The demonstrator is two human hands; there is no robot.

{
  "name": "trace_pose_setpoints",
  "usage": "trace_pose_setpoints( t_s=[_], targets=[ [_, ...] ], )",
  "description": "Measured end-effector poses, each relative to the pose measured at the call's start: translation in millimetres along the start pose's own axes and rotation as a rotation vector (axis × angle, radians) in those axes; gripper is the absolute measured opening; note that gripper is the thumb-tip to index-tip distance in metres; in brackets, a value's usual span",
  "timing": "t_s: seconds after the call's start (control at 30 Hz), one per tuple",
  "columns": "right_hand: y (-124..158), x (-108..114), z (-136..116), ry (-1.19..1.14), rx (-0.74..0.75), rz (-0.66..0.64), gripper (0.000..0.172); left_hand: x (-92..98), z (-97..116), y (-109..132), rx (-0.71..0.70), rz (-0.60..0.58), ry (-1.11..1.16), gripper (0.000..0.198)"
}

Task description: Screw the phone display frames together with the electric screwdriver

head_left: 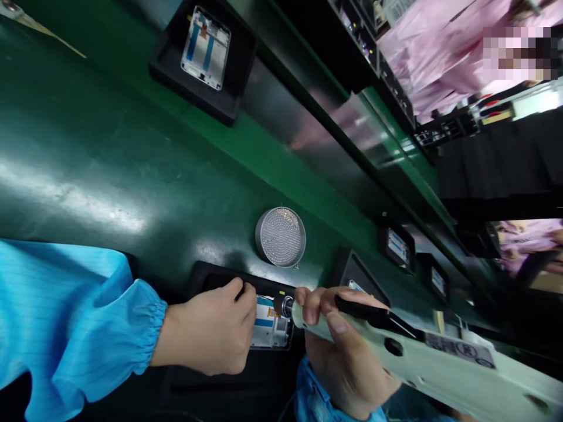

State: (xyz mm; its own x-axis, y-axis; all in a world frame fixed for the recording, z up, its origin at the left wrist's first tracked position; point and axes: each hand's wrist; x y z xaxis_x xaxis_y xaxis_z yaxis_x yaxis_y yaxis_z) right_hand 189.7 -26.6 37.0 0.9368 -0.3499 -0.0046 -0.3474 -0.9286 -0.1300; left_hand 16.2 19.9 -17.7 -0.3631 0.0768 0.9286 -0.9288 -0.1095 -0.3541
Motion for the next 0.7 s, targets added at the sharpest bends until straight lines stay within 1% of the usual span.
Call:
trace_pose_setpoints(
  t_s=[0.1,0.3,0.57,0.7],
  targets=[
    [1.8,-2.4,-1.4,0.027,0.000,-0.018,0.023,-0.3,-0.1,-0.5,0.002,0.006,0.009,0.032],
    [3.6,-3.7,-3.2,0.055,0.006,-0.016,0.020,1.5,-0.4,-0.8,0.004,0.004,0.014,0.031],
    [2.0,-2.2,-5.5,0.062,-0.020,-0.073,0.019,2.3,1.5,-1.3,0.040,0.030,0.060,0.027],
    [5.1,-0.6,-3.3,0.089,0.003,-0.081,0.022,1.3,2.4,-1.4,0.050,0.040,0.076,0.034]
  ],
)
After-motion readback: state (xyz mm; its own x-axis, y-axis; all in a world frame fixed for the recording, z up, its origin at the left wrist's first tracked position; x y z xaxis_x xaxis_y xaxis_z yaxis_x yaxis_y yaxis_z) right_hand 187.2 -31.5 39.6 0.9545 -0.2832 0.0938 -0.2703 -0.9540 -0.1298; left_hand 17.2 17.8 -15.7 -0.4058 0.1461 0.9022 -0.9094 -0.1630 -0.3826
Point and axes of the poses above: each hand's wrist, its own y-axis away from the middle knuckle, its own x-axis out of the back of the hand, z = x × y
